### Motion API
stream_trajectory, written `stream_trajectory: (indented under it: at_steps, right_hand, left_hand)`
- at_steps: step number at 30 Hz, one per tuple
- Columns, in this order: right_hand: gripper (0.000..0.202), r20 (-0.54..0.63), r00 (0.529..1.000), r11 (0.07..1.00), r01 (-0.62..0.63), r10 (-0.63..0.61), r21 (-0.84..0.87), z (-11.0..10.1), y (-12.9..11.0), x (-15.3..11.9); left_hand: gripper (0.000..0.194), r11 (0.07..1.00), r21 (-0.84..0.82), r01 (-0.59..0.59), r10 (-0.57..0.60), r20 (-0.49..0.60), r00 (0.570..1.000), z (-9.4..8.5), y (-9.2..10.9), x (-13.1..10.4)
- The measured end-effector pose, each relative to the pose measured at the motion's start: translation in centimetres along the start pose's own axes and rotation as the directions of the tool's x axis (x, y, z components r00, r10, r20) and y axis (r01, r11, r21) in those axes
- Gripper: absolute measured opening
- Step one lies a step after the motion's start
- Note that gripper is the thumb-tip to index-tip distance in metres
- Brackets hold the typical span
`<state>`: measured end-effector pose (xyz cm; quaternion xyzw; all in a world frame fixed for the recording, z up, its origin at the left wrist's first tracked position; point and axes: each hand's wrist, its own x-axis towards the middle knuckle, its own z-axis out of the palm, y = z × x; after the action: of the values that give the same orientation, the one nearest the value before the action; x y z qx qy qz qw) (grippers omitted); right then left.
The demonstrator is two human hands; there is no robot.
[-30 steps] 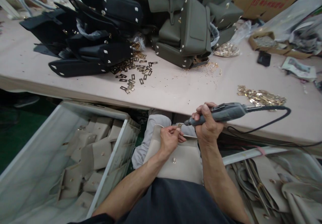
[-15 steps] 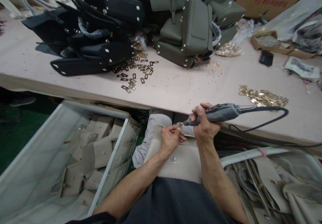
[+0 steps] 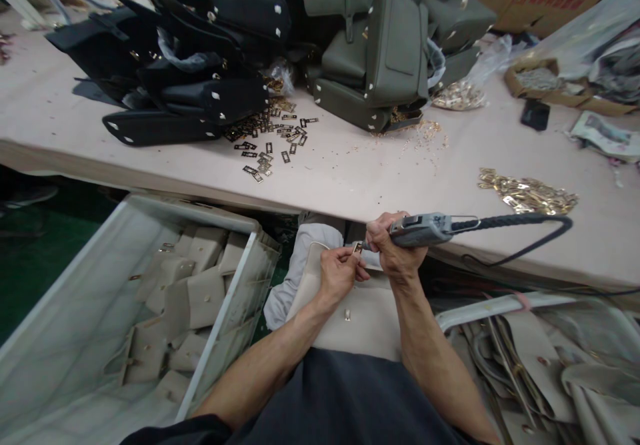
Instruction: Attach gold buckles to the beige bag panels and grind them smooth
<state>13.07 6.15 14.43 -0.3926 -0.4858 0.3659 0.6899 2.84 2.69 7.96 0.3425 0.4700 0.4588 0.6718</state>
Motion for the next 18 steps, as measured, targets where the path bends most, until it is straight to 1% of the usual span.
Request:
stream_trajectory:
  at_steps: [5,9,11,13,14,16,18]
  right_hand:
    - [0.038,0.041,0.998,0.998,-0.053,0.054,-0.017,-0.1,0.0,0.0]
    - [0.036,0.034,0.998,0.995,-0.044,0.048,-0.087,0.0,-0.1,0.0]
    - [0.035,0.061,0.997,0.993,-0.033,0.04,-0.113,0.0,-0.4,-0.1]
    - [0.033,0.138,0.989,0.986,-0.021,0.045,-0.166,-0.3,-0.9,-0.1]
    - [0.033,0.196,0.979,0.977,-0.01,0.053,-0.213,-0.5,-1.2,-0.2]
    - [0.034,0.335,0.939,0.952,0.032,0.076,-0.305,-0.7,-1.8,-0.2]
    - [0.038,0.444,0.891,0.937,0.071,0.096,-0.343,-0.8,-2.2,-0.2]
  left_hand:
    - [0.033,0.999,0.0,-0.033,0.033,0.025,0.999,-0.3,-0.3,-0.2]
    - [0.035,0.998,-0.006,-0.063,0.063,0.055,0.997,-0.4,-0.4,-0.3]
    - [0.035,0.998,-0.003,-0.07,0.07,0.065,0.995,-0.5,-0.6,-0.3]
    - [0.033,0.997,0.011,-0.076,0.075,0.066,0.995,-0.5,-0.7,-0.3]
    - [0.032,0.996,0.023,-0.082,0.08,0.063,0.995,-0.5,-0.8,-0.3]
    - [0.033,0.993,0.056,-0.099,0.097,0.044,0.994,-0.4,-0.7,-0.4]
    - [0.036,0.99,0.089,-0.112,0.11,0.022,0.994,-0.4,-0.6,-0.5]
